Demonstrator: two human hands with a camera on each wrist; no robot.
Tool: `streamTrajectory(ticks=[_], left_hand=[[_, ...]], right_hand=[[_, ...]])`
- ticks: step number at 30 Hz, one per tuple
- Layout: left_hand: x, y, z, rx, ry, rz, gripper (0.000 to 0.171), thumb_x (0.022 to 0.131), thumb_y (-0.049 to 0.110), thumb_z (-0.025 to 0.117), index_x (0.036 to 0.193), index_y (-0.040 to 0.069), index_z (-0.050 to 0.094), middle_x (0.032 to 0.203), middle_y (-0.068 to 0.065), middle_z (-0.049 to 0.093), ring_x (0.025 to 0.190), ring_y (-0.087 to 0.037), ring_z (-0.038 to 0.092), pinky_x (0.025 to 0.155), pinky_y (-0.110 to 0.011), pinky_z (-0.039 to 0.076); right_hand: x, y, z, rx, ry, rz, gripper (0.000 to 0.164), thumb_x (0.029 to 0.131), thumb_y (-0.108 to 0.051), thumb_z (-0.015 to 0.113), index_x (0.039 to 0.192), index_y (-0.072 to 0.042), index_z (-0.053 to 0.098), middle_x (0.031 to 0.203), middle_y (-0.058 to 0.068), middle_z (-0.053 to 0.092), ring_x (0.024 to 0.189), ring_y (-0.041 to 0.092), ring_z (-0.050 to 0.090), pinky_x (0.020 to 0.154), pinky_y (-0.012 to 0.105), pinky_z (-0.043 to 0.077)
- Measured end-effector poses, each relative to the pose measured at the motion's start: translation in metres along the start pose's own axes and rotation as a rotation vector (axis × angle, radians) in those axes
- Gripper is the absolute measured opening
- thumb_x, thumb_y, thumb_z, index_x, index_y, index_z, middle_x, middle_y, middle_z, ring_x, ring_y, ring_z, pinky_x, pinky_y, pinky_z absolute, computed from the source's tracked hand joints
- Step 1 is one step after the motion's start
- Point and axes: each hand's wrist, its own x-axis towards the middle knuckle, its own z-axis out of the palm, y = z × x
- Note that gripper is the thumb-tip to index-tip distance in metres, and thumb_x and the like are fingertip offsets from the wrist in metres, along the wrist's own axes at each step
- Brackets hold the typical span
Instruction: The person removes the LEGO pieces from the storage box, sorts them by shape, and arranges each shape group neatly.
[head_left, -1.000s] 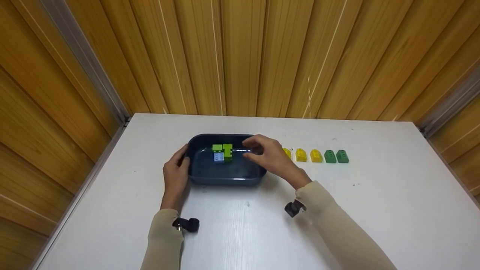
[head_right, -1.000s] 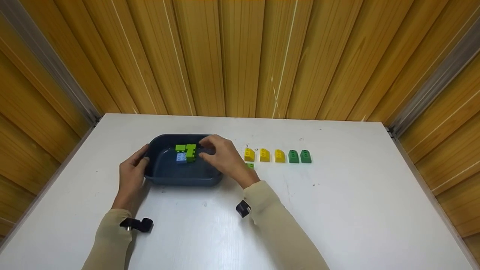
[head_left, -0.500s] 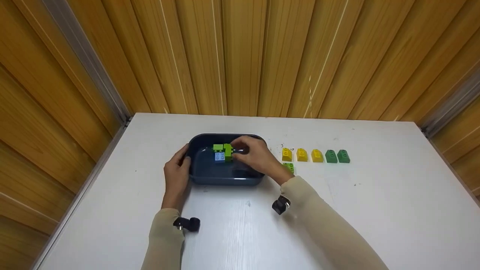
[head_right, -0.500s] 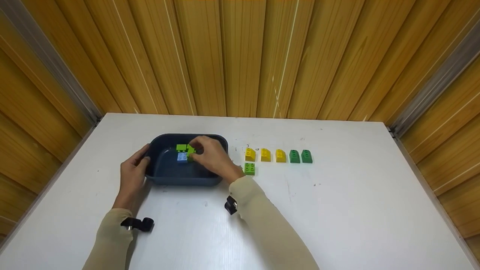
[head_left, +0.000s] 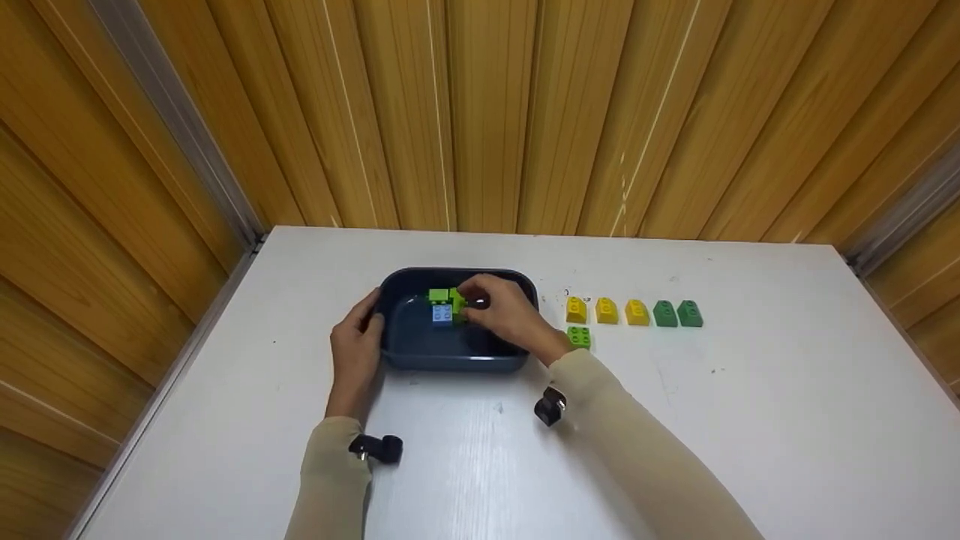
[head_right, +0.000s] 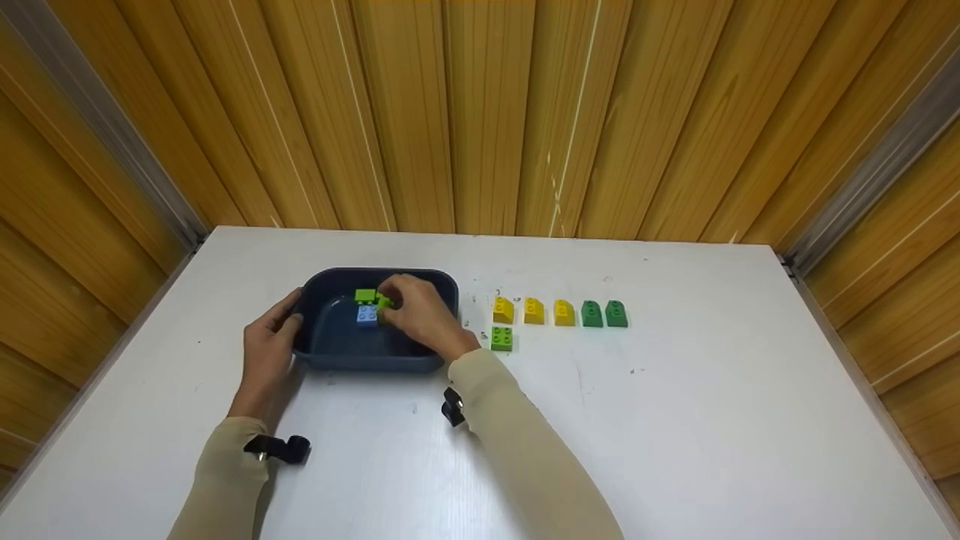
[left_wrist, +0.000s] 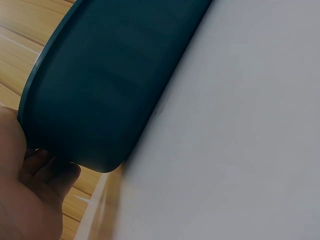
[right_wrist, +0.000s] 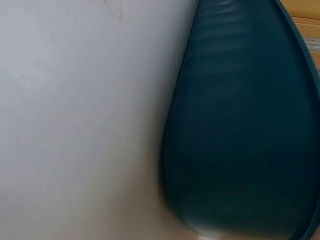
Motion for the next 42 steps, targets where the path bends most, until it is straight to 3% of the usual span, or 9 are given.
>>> streamTrajectory(ticks=[10, 26, 42], left_hand=[[0.001, 0.001, 0.001, 0.006, 0.003, -0.011, 0.044, 0.105, 0.0, 0.052, 0.147, 0.0, 0.061, 0.151, -0.015, 0.059, 0.146, -0.029, 0.05, 0.121, -0.039, 0.039], [0.001, 0.0, 0.002, -0.005, 0.002, 0.01, 0.043, 0.105, -0.001, 0.053, 0.147, 0.0, 0.062, 0.15, -0.015, 0.06, 0.145, -0.028, 0.05, 0.121, -0.039, 0.04], [0.001, -0.002, 0.001, 0.006, 0.013, 0.018, 0.042, 0.104, 0.0, 0.053, 0.145, 0.0, 0.064, 0.148, -0.015, 0.062, 0.142, -0.029, 0.053, 0.119, -0.04, 0.042]], right_hand=[[0.006, 0.002, 0.0, -0.094, -0.046, 0.015, 0.035, 0.096, -0.005, 0.079, 0.129, 0.0, 0.07, 0.128, 0.013, 0.069, 0.12, 0.026, 0.067, 0.104, 0.037, 0.055], [0.01, 0.005, 0.0, -0.128, -0.083, -0.008, 0.035, 0.092, -0.006, 0.083, 0.125, 0.001, 0.073, 0.12, 0.012, 0.069, 0.114, 0.026, 0.066, 0.101, 0.038, 0.056], [0.012, 0.007, 0.004, -0.16, -0.104, 0.042, 0.035, 0.092, -0.011, 0.085, 0.123, 0.0, 0.073, 0.116, 0.011, 0.064, 0.109, 0.025, 0.065, 0.097, 0.037, 0.057]])
